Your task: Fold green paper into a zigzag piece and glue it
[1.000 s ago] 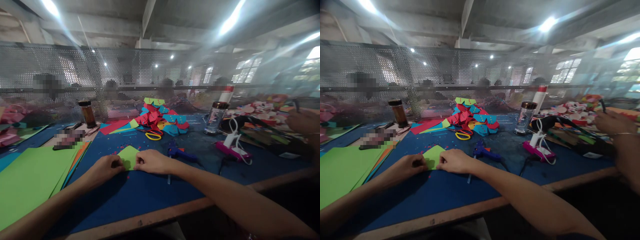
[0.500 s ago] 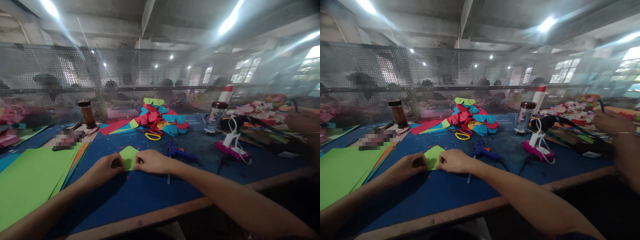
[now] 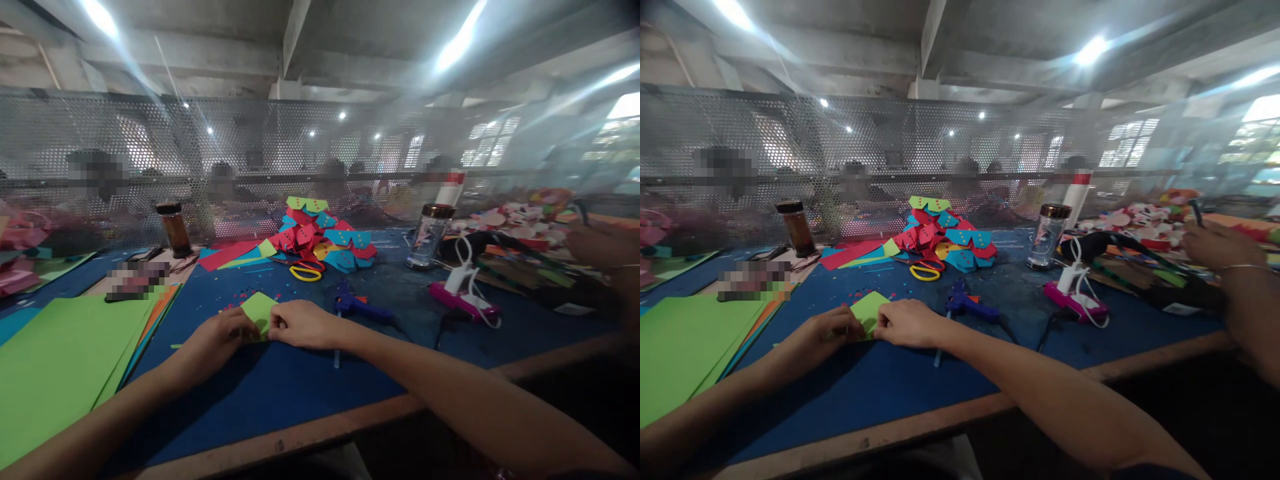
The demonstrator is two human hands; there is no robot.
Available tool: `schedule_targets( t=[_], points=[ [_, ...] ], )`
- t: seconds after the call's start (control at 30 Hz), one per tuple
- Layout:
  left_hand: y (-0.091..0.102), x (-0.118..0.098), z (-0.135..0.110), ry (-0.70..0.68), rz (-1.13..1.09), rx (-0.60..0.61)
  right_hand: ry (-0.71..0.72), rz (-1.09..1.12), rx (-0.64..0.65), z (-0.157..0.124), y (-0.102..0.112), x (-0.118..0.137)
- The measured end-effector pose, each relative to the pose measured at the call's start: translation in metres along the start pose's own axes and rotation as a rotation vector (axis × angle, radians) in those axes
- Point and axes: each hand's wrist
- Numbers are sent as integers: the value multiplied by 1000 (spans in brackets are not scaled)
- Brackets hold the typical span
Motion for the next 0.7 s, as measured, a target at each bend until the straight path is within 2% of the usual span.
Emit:
schedule_targets(
  t=[0.1,0.3,0.5,0.7],
  points=[
    [-1,3,-1,-71,10,14,-1,-10,5,-1,1,1],
    [-1,3,-3,-127,123,48,12,-6,3,-1,2,1],
    [0,4,-4,-128,206,63,14,-2,8,0,1,0],
    [0,6,-3,-128,166,59,11,-6,32,-1,4,-5]
  ],
)
Point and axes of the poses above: each hand's wrist, its own z-axis towards the middle knuckle, its own y-axis out of the back of the hand, x = y × z, and after that the axes turned 4 degrees about -z, right-handed
